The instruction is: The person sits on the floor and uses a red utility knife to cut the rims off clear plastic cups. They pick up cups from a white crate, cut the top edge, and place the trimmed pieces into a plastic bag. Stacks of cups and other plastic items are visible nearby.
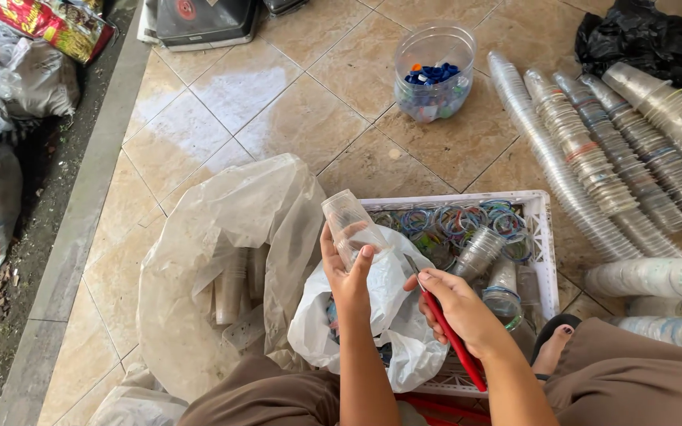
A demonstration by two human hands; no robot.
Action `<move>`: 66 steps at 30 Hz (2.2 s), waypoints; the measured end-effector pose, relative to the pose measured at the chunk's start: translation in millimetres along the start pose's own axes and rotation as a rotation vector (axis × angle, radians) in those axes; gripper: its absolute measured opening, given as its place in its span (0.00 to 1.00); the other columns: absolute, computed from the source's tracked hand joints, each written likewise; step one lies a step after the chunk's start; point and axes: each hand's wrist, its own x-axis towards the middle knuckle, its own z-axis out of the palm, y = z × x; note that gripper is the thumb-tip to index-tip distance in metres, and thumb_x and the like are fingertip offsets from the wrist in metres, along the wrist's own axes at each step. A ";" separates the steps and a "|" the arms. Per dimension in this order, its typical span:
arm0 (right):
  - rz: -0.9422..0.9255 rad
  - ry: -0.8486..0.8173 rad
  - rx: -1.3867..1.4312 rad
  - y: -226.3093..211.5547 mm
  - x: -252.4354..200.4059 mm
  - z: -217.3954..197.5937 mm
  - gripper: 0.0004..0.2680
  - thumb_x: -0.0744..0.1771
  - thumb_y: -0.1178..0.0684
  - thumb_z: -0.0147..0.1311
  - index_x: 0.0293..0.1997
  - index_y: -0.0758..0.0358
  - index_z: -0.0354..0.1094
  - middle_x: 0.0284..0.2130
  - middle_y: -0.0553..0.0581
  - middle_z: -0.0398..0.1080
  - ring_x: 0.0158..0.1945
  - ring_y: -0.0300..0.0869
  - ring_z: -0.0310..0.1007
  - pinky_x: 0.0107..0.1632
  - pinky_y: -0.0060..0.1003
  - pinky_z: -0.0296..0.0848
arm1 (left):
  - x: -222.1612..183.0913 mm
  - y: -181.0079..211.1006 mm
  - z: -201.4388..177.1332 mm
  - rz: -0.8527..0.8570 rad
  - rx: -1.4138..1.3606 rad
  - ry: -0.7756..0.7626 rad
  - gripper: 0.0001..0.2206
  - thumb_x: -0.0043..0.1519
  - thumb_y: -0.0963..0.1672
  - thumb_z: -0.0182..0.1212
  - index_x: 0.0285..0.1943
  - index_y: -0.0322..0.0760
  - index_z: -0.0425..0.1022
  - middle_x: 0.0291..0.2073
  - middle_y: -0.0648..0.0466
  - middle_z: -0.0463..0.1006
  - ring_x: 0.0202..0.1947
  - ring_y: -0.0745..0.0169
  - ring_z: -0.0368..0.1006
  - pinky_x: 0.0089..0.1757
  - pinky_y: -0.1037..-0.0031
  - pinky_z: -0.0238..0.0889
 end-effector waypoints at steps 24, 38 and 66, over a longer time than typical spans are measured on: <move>-0.179 0.108 -0.040 18.7 10.5 -8.7 0.11 0.71 0.50 0.46 0.46 0.66 0.74 0.13 0.60 0.59 0.11 0.43 0.58 0.10 0.33 0.59 | -3.0 -20.6 6.0 -0.093 0.051 -0.134 0.36 0.56 0.49 0.70 0.73 0.30 0.62 0.51 0.39 0.79 0.40 0.62 0.77 0.42 0.66 0.76; -0.210 0.153 0.053 17.0 7.4 -8.1 0.13 0.72 0.47 0.44 0.48 0.64 0.73 0.14 0.57 0.54 0.11 0.41 0.56 0.10 0.33 0.59 | -3.6 -25.8 33.7 -0.020 0.104 -0.094 0.37 0.53 0.47 0.77 0.72 0.31 0.64 0.48 0.43 0.80 0.44 0.65 0.74 0.44 0.72 0.73; -0.309 0.209 0.137 12.9 -4.3 -52.0 0.12 0.71 0.47 0.46 0.45 0.67 0.70 0.17 0.54 0.60 0.14 0.36 0.51 0.16 0.32 0.51 | -12.9 -33.8 85.9 -0.310 0.002 -0.117 0.34 0.55 0.44 0.67 0.71 0.28 0.62 0.47 0.39 0.78 0.37 0.58 0.76 0.36 0.76 0.71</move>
